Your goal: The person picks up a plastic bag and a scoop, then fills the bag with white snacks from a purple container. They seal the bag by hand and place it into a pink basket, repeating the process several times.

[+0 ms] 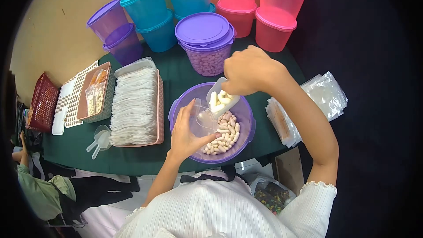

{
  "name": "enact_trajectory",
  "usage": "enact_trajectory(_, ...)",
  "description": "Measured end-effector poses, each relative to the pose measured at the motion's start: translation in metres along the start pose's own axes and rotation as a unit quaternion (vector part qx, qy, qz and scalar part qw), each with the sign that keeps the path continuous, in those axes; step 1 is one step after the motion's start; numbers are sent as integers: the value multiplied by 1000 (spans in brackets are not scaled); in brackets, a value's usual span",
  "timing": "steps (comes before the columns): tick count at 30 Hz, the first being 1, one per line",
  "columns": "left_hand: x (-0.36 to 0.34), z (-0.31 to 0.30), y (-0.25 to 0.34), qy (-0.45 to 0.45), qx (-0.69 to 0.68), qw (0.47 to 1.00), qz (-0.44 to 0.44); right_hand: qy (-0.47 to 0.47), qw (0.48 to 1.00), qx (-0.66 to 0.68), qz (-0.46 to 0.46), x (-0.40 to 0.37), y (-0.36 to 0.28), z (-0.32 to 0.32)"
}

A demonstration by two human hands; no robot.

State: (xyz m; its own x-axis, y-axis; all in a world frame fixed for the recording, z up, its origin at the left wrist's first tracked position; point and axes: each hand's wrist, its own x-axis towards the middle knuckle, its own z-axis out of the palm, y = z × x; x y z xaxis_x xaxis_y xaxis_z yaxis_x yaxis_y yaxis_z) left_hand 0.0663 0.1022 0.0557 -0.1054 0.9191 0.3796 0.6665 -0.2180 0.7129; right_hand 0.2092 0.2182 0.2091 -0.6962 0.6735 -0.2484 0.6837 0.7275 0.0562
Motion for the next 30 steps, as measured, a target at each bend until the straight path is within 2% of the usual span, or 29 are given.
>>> enact_trajectory(4, 1, 0, -1, -2, 9, 1000, -2, -5, 993, -115, 1, 1, -27, -8)
enact_trajectory(5, 1, 1, -1, -3, 9, 1000, -5, 86, 990, -109, -34, -1, -28, 1)
enact_trajectory(10, 1, 0, 0, -5, 8, 1000, -18, 101, 980, -162, -54, -8, -42, 3)
enact_trajectory(12, 1, -1, -3, -6, 14, 1000, -11, 215, 965, -149, -39, -17, -33, -1)
enact_trajectory(13, 0, 0, -5, -4, 14, 1000, -15, 238, 963, -126, -26, -22, -24, -6)
enact_trajectory(15, 0, 1, -9, 107, -207, 972, -37, 259, 959, -108, 22, -26, -8, -17)
enact_trajectory(17, -6, -12, -6, 205, -399, 893, -43, 226, 966, -122, 14, -19, -2, -9)
enact_trajectory(19, -7, -40, -4, 269, -474, 838, 10, 182, 968, -171, -12, -7, -5, 12)
enact_trajectory(20, -7, -61, 8, 291, -471, 833, -12, 133, 975, -177, -30, 5, -10, 29)
enact_trajectory(21, -12, -74, 1, 285, -525, 800, 52, 137, 972, -175, -74, 17, -14, 53)
enact_trajectory(22, -12, -85, 12, 355, -461, 813, 9, 112, 969, -197, -93, 30, -21, 74)
enact_trajectory(24, -27, -101, 0, 307, -279, 910, 13, 92, 964, -223, -112, 52, -39, 108)
enact_trajectory(25, -36, -108, -5, 307, -276, 911, 10, 127, 959, -220, -130, 64, -44, 127)
enact_trajectory(26, -44, -114, -9, 171, -170, 970, 17, 125, 959, -217, -133, 73, -49, 140)
enact_trajectory(27, -50, -116, -12, 28, -60, 998, 22, 153, 948, -218, -174, 81, -54, 152)
enact_trajectory(28, -50, -106, -10, -7, -130, 991, 22, 180, 935, -218, -214, 88, -56, 162)
enact_trajectory(30, -54, -98, -13, -121, -118, 985, -17, 202, 918, -233, -250, 99, -58, 174)
